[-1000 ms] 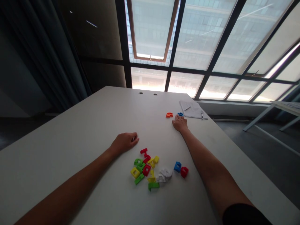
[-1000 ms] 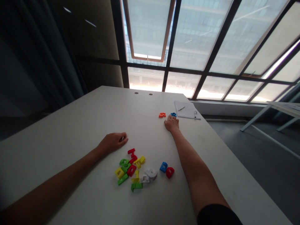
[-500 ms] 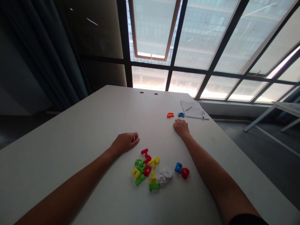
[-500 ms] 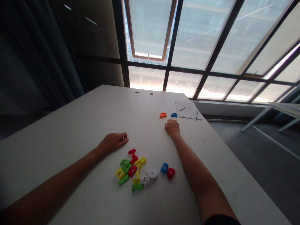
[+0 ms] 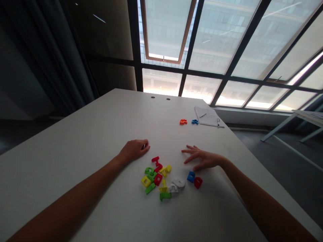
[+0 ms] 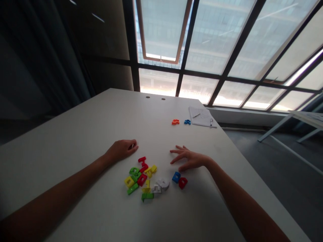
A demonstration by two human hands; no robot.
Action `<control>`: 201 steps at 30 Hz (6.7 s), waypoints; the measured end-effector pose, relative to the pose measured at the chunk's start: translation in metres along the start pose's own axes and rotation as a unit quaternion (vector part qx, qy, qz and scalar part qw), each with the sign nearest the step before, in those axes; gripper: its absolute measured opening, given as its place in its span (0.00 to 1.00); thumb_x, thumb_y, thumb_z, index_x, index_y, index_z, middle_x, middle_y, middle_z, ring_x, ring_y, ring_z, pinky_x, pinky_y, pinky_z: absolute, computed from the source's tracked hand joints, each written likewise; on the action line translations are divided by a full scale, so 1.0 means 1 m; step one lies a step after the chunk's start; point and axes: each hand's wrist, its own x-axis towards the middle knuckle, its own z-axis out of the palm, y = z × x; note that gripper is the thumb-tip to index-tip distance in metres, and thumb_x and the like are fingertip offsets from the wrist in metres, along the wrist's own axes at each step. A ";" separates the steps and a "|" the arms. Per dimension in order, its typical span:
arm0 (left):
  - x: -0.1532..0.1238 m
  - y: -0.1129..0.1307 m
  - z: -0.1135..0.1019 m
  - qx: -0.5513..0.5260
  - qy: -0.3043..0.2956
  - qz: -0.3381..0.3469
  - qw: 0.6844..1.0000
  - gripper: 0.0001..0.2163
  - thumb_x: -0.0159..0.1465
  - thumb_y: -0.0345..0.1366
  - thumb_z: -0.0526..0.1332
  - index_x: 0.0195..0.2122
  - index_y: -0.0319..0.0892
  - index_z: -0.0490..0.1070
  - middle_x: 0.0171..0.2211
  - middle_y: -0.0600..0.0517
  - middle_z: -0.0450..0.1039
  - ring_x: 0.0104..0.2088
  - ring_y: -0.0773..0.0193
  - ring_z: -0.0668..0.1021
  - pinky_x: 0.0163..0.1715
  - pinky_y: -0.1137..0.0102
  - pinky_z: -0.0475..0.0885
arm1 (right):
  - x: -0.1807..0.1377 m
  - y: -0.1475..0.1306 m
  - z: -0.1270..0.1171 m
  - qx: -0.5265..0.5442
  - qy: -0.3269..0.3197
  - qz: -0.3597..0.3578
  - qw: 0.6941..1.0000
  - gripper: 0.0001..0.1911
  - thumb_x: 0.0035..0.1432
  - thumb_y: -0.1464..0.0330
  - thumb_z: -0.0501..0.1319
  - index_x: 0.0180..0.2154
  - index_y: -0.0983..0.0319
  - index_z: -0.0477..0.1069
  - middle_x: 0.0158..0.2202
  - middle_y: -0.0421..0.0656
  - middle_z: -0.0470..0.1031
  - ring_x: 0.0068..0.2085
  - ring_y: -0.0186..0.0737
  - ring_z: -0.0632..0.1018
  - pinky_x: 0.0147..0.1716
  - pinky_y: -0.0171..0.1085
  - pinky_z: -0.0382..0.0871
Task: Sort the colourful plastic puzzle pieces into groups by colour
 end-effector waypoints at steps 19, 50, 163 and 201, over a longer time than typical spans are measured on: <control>0.001 -0.002 0.001 0.003 -0.003 0.010 1.000 0.13 0.70 0.49 0.54 0.36 0.48 0.71 0.30 0.55 0.78 0.29 0.62 0.77 0.29 0.69 0.60 | 0.014 0.053 0.007 -0.151 0.388 0.111 0.902 0.13 0.67 0.63 0.59 0.42 0.57 0.82 0.43 0.46 0.83 0.43 0.46 0.81 0.48 0.43 0.73; 0.002 0.001 0.003 0.017 -0.002 -0.009 1.000 0.13 0.69 0.49 0.54 0.35 0.48 0.71 0.30 0.54 0.78 0.28 0.61 0.76 0.28 0.69 0.57 | 0.072 0.092 -0.021 -0.260 0.347 0.383 0.816 0.31 0.71 0.55 0.48 0.70 0.58 0.55 0.70 0.53 0.54 0.67 0.58 0.59 0.61 0.56 0.60; 0.002 0.003 0.001 0.025 -0.003 -0.007 1.000 0.13 0.70 0.47 0.54 0.35 0.47 0.71 0.31 0.53 0.79 0.29 0.61 0.77 0.29 0.69 0.58 | 0.248 0.015 -0.033 -0.265 0.328 0.263 0.868 0.31 0.71 0.57 0.46 0.70 0.58 0.56 0.71 0.52 0.57 0.61 0.59 0.63 0.57 0.56 0.59; 0.000 0.004 -0.002 0.030 -0.008 -0.002 1.000 0.13 0.70 0.48 0.53 0.36 0.48 0.72 0.31 0.53 0.79 0.29 0.61 0.77 0.29 0.69 0.61 | 0.240 0.019 -0.029 -0.232 0.275 0.252 0.898 0.35 0.72 0.53 0.40 0.73 0.62 0.51 0.75 0.49 0.50 0.69 0.55 0.56 0.63 0.54 0.53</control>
